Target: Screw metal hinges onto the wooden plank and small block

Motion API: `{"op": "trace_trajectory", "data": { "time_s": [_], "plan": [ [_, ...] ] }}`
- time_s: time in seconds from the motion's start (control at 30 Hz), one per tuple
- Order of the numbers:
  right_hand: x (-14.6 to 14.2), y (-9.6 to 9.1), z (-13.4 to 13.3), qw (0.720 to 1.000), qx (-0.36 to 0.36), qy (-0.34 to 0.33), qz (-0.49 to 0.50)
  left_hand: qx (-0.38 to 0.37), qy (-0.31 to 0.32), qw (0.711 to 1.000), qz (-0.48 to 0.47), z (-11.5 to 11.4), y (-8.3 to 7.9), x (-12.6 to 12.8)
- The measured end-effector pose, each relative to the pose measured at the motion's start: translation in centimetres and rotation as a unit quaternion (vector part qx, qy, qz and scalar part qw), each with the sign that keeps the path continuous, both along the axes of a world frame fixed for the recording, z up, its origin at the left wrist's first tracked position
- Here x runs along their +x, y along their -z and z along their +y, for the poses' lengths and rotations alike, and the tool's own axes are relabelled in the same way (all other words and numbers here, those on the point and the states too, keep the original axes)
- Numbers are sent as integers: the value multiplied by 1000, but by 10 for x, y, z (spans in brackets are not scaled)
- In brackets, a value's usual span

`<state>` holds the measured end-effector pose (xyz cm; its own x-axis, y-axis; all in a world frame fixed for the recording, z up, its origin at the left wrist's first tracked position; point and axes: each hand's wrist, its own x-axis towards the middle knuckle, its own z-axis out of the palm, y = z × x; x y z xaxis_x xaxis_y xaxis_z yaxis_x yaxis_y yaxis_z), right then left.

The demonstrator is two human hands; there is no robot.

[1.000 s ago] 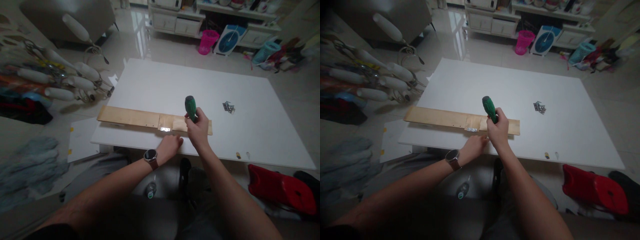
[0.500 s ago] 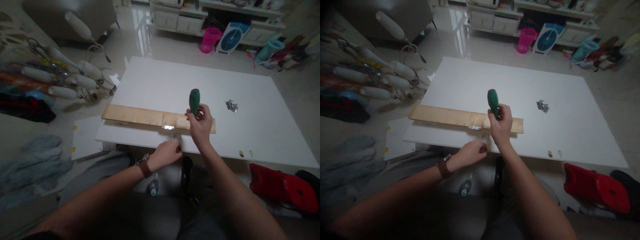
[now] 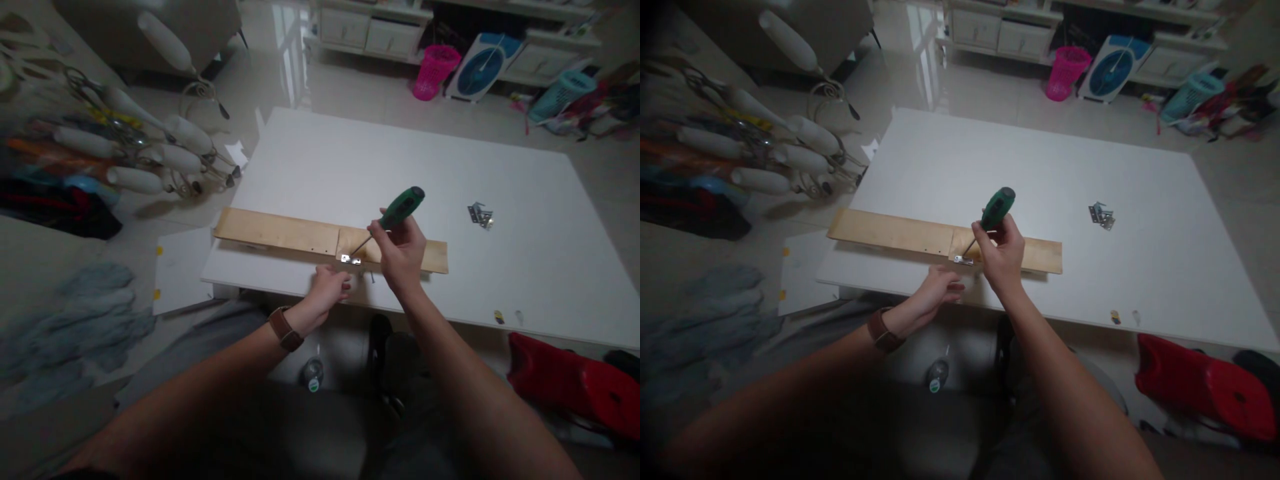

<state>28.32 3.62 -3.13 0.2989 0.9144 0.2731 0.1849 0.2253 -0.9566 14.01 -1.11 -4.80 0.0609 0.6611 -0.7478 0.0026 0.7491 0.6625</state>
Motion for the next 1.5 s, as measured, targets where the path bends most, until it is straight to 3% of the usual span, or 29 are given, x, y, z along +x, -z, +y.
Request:
{"op": "trace_trajectory", "data": {
  "time_s": [0.2, 0.33, 0.53, 0.67, 1.5],
  "plan": [
    [-6, 0, -3, 1000, 2, -22, 7, 68, 5, 997, -41, 5, 4, -3],
    [-6, 0, -6, 999, 7, -31, 3, 64, -24, 997, -48, 5, 7, -2],
    [-4, 3, -6, 999, 23, -45, -10, 42, -134, 987, -77, 8, -1, 6],
    [-5, 3, -5, 998, 21, -50, -11, 39, -173, 980, -91, 11, -1, 8],
    [-12, -11, -10, 996, 25, -79, -45, 49, -191, 978, -61, 11, 6, 13]
  ]
}}
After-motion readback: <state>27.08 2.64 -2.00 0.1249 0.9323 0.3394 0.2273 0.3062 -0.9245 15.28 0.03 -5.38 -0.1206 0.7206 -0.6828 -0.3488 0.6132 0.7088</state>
